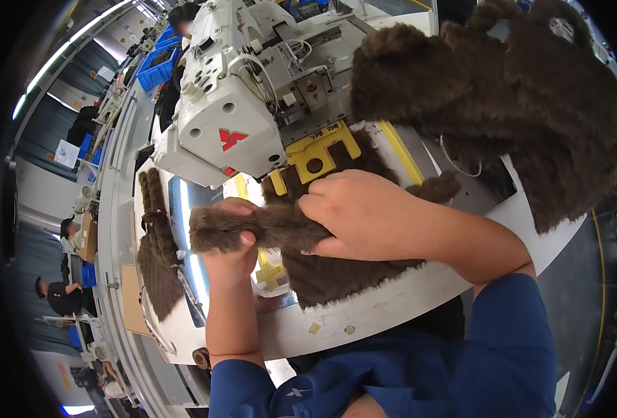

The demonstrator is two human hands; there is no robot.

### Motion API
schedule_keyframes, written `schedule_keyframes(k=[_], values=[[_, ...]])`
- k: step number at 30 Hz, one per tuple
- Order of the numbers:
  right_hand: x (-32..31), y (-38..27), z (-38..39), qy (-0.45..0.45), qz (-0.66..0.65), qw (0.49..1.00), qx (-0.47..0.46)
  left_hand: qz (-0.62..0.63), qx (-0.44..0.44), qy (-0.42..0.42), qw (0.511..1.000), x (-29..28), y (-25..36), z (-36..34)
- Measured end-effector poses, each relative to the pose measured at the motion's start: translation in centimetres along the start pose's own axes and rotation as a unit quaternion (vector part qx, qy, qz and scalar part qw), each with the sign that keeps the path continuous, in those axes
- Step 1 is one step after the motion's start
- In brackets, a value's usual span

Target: Sewing pieces of brown textured fur fabric using an industrial sewing machine.

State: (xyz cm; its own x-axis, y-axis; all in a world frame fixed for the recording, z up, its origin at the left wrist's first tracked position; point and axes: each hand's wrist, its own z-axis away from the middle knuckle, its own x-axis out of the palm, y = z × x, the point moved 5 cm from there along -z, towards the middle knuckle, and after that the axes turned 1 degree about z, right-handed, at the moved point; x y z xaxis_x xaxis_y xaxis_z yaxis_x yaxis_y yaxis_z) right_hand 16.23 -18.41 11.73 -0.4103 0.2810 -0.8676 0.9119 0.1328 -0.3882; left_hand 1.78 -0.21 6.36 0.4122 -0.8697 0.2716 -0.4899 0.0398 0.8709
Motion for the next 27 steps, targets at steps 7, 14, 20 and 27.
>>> schedule_keyframes(k=[7, 14, 20, 27], values=[[2.0, 1.0, -0.6, -0.042, -0.003, 0.999, 0.009, -0.164, -0.062, -0.022, 0.984, 2.5, 0.9, 0.3], [0.2, 0.5, -0.7, 0.051, -0.191, 0.980, -0.009, -0.342, 0.081, -0.162, 0.922, 3.8, -0.3, 0.1], [-0.2, -0.1, -0.9, 0.071, -0.238, 0.968, -0.033, -0.342, 0.127, -0.189, 0.912, 4.1, -0.8, 0.2], [0.6, 0.3, -1.0, 0.114, -0.225, 0.967, -0.033, -0.312, 0.110, -0.204, 0.921, 5.0, -0.7, 0.1]])
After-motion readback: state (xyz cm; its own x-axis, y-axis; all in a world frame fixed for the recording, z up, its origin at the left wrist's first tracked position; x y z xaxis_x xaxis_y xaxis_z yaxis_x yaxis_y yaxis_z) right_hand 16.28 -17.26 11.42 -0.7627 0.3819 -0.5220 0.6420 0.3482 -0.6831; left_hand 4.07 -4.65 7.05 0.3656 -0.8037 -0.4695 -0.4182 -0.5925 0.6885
